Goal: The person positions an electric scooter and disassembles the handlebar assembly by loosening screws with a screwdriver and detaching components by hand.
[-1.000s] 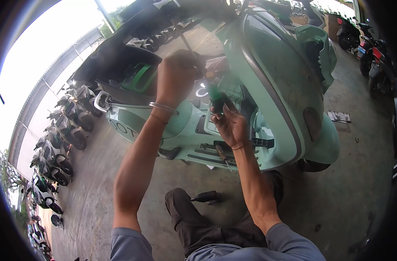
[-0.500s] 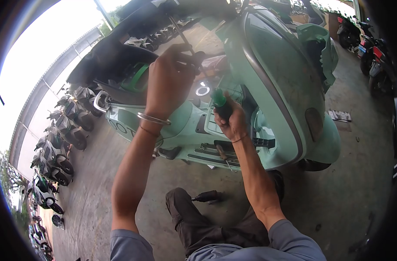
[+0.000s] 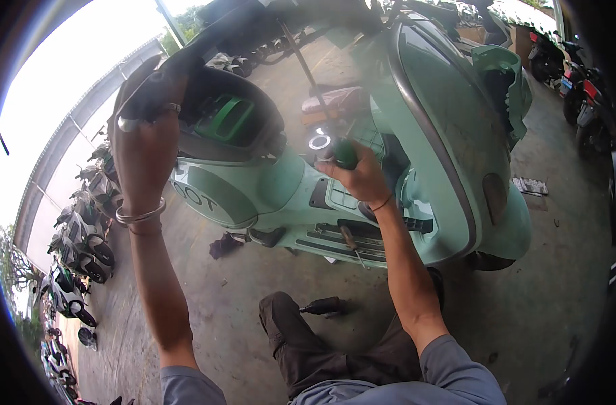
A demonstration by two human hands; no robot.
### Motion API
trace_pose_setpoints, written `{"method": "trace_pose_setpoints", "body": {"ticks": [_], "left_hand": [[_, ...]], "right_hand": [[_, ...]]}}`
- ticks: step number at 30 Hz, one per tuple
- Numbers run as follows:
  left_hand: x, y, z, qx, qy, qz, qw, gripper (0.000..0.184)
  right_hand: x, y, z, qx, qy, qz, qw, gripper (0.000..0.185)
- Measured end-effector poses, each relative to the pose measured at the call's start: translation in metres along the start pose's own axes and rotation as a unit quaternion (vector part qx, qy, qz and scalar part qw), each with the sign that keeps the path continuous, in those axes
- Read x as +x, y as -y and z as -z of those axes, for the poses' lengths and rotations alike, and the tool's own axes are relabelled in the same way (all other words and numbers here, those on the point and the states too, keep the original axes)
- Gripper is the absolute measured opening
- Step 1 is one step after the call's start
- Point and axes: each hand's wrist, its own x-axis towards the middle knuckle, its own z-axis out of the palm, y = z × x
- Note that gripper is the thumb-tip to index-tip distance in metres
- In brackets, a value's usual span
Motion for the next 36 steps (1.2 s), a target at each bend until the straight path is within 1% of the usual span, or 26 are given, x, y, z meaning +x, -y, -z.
{"method": "trace_pose_setpoints", "body": {"ticks": [1,2,3,5,8,9,11,12,13,14,15,16,17,19,20,21,23,25,27,29,30,31,32,34,35,36], "left_hand": [[0.0,-0.003,-0.002,-0.031,0.018,0.033,0.999,0.028],[0.0,-0.007,-0.003,-0.061,0.034,0.066,0.995,0.028],[0.001,-0.009,-0.002,-0.062,0.033,0.062,0.996,0.029],[0.003,-0.016,0.001,-0.064,0.028,0.062,0.996,0.029],[0.001,-0.018,-0.002,-0.067,-0.016,0.064,0.996,0.026],[-0.001,-0.014,-0.005,-0.093,-0.034,0.039,0.994,0.024],[-0.004,-0.016,-0.012,-0.092,-0.056,0.031,0.994,0.023],[-0.005,-0.017,-0.016,-0.091,-0.067,0.027,0.993,0.023],[-0.005,-0.023,-0.015,-0.071,-0.069,0.046,0.994,0.027],[-0.008,-0.022,-0.013,-0.064,-0.048,0.075,0.994,0.028],[-0.011,-0.019,-0.014,-0.055,-0.026,0.105,0.993,0.029],[-0.017,-0.006,-0.021,-0.001,-0.08,0.043,0.996,0.03],[-0.022,-0.007,-0.025,0.005,-0.067,0.044,0.997,0.03],[-0.018,-0.014,-0.026,-0.108,-0.083,0.1,0.986,0.032],[-0.017,-0.012,-0.023,-0.119,-0.069,0.1,0.985,0.033],[-0.016,-0.009,-0.021,-0.129,-0.055,0.1,0.985,0.034],[-0.01,-0.009,-0.011,-0.124,-0.021,0.098,0.987,0.035],[-0.009,-0.005,-0.002,-0.108,0.009,0.11,0.988,0.035],[-0.006,-0.014,0.009,-0.193,0.058,0.214,0.956,0.048],[0.003,-0.024,0.018,-0.186,0.108,0.235,0.948,0.053],[0.008,-0.027,0.022,-0.206,0.129,0.252,0.937,0.044],[0.013,-0.028,0.027,-0.226,0.151,0.269,0.924,0.043],[0.016,-0.029,0.03,-0.212,0.179,0.275,0.921,0.043],[0.023,-0.033,0.033,-0.246,0.199,0.323,0.892,0.041],[0.03,-0.033,0.035,-0.267,0.212,0.345,0.875,0.04],[0.036,-0.03,0.035,-0.282,0.232,0.362,0.858,0.04]], "right_hand": [[0.001,0.001,0.009,0.066,0.077,-0.047,0.994,0.024],[0.001,0.004,0.017,0.124,0.122,-0.12,0.977,0.024],[0.002,0.007,0.024,0.122,0.12,-0.12,0.978,0.024],[0.007,0.012,0.034,0.173,0.168,-0.158,0.957,0.025],[0.012,0.005,0.045,0.21,0.203,-0.184,0.939,0.029],[0.013,0.004,0.046,0.238,0.219,-0.194,0.926,0.029],[0.014,-0.001,0.046,0.256,0.22,-0.21,0.918,0.031],[0.015,-0.002,0.045,0.215,0.21,-0.193,0.934,0.032],[0.016,-0.002,0.043,0.174,0.199,-0.173,0.949,0.034],[0.013,0.003,0.038,0.166,0.177,-0.172,0.955,0.036],[0.008,-0.001,0.034,0.143,0.168,-0.164,0.961,0.032],[0.002,-0.009,0.028,0.131,0.134,-0.152,0.971,0.032],[-0.008,-0.014,0.021,0.121,0.097,-0.145,0.977,0.033],[-0.029,-0.01,0.014,0.054,0.09,-0.169,0.98,0.035],[-0.042,-0.011,0.009,0.041,0.082,-0.138,0.986,0.037],[-0.048,0.006,0.002,0.027,0.057,-0.149,0.987,0.042],[-0.068,0.033,-0.006,0.029,0.059,-0.187,0.98,0.05],[-0.084,0.069,-0.02,0.095,0.024,-0.233,0.967,0.053],[-0.09,0.101,-0.028,0.137,-0.002,-0.26,0.956,0.055],[-0.096,0.132,-0.035,0.104,-0.034,-0.269,0.957,0.056],[-0.092,0.153,-0.032,0.062,-0.028,-0.277,0.958,0.054],[-0.086,0.172,-0.028,0.057,-0.028,-0.288,0.955,0.054],[-0.081,0.192,-0.024,0.039,-0.023,-0.323,0.945,0.053],[-0.067,0.235,-0.01,0.018,-0.024,-0.407,0.913,0.052],[-0.058,0.255,0.0,0.012,-0.022,-0.424,0.905,0.052],[-0.048,0.273,0.011,-0.03,-0.022,-0.409,0.912,0.053]]}}
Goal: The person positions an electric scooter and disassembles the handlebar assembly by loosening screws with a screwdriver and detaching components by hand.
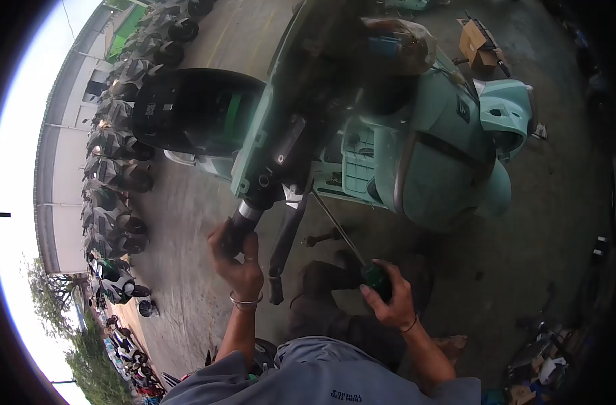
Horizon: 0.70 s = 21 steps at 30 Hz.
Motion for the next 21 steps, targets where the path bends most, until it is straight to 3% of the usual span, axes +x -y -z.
{"method": "trace_pose_setpoints", "body": {"ticks": [6,8,10,13,17,18,21], "left_hand": [[0.016,-0.029,0.019,0.04,0.075,0.016,0.996,0.04],[0.017,-0.046,0.021,0.007,0.107,0.147,0.983,0.041],[0.025,-0.067,0.022,-0.005,0.109,0.191,0.975,0.042],[0.027,-0.101,0.026,-0.016,0.084,0.283,0.955,0.045],[0.019,-0.138,0.011,0.083,0.074,0.251,0.961,0.041],[0.017,-0.14,0.007,0.037,0.078,0.27,0.959,0.04],[0.016,-0.142,-0.011,-0.063,0.042,0.348,0.934,0.039]], "right_hand": [[-0.039,0.102,0.061,-0.121,-0.042,0.004,0.992,0.044],[-0.042,0.123,0.078,-0.124,-0.052,0.011,0.991,0.044],[-0.045,0.135,0.097,-0.114,-0.058,0.026,0.991,0.047],[-0.036,0.154,0.122,-0.064,0.01,0.018,0.998,0.051],[-0.013,0.162,0.139,-0.09,0.113,0.067,0.987,0.057],[-0.009,0.152,0.137,-0.059,0.113,0.103,0.986,0.057],[-0.001,0.14,0.125,-0.002,0.131,0.061,0.99,0.056]]}}
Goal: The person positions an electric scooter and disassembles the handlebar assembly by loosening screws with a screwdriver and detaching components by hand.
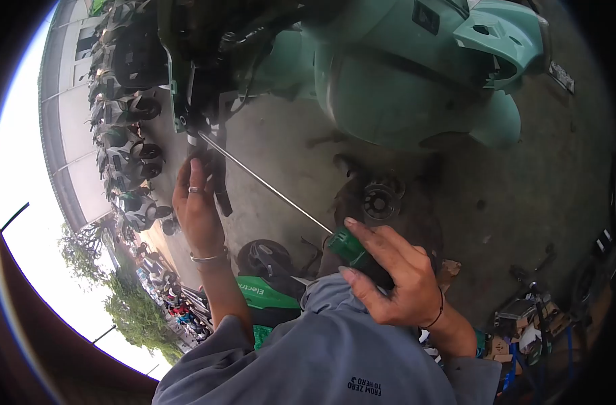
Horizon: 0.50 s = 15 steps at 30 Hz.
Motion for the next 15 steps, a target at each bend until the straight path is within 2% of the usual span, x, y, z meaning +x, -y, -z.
{"method": "trace_pose_setpoints", "body": {"ticks": [2,3,5,6,9,11,15], "left_hand": [[-0.002,-0.012,-0.013,-0.002,0.0,0.055,0.998,0.039],[0.002,-0.009,-0.016,0.006,0.001,0.059,0.998,0.039],[0.013,0.001,-0.02,-0.074,-0.032,0.031,0.996,0.038],[0.023,0.009,-0.008,-0.071,0.0,0.044,0.997,0.035],[0.022,0.001,-0.014,-0.052,0.004,0.05,0.997,0.033],[0.026,0.004,-0.012,-0.126,0.039,0.033,0.991,0.032],[0.028,0.009,-0.009,-0.129,0.027,0.031,0.991,0.033]], "right_hand": [[0.008,-0.01,-0.012,0.029,0.003,-0.018,0.999,0.056],[0.012,-0.018,-0.019,0.04,-0.003,0.002,0.999,0.055],[0.019,-0.02,-0.028,0.05,0.003,0.014,0.999,0.054],[0.022,-0.018,-0.032,0.059,0.002,0.005,0.998,0.054],[0.025,-0.019,-0.049,0.092,-0.005,-0.014,0.996,0.052],[0.026,-0.027,-0.06,0.113,-0.012,-0.016,0.993,0.052],[0.029,-0.032,-0.073,0.148,-0.03,-0.02,0.988,0.051]]}}
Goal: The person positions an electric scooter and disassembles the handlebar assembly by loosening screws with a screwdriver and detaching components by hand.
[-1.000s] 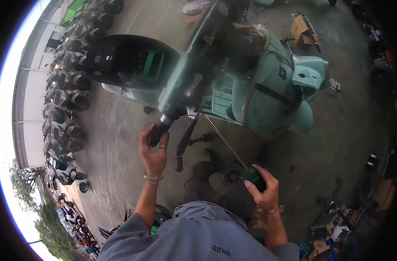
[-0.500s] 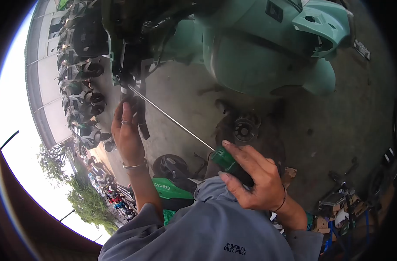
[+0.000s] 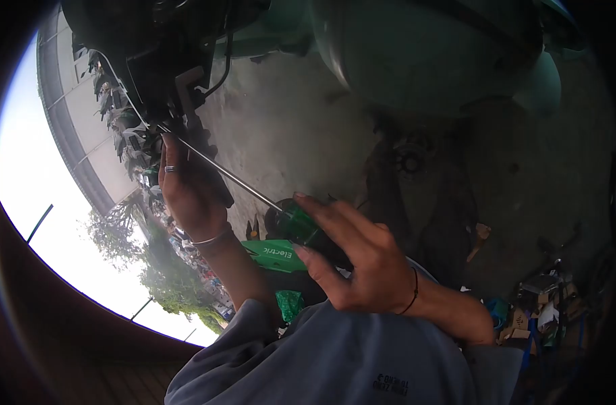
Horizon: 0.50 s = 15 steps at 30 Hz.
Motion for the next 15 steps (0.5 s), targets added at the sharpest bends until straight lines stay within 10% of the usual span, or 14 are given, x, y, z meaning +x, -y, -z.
{"method": "trace_pose_setpoints", "body": {"ticks": [15], "left_hand": [[0.004,0.005,0.01,-0.029,0.001,0.003,1.0,0.031]], "right_hand": [[-0.005,0.001,-0.01,0.101,0.002,-0.072,0.992,0.045]]}}
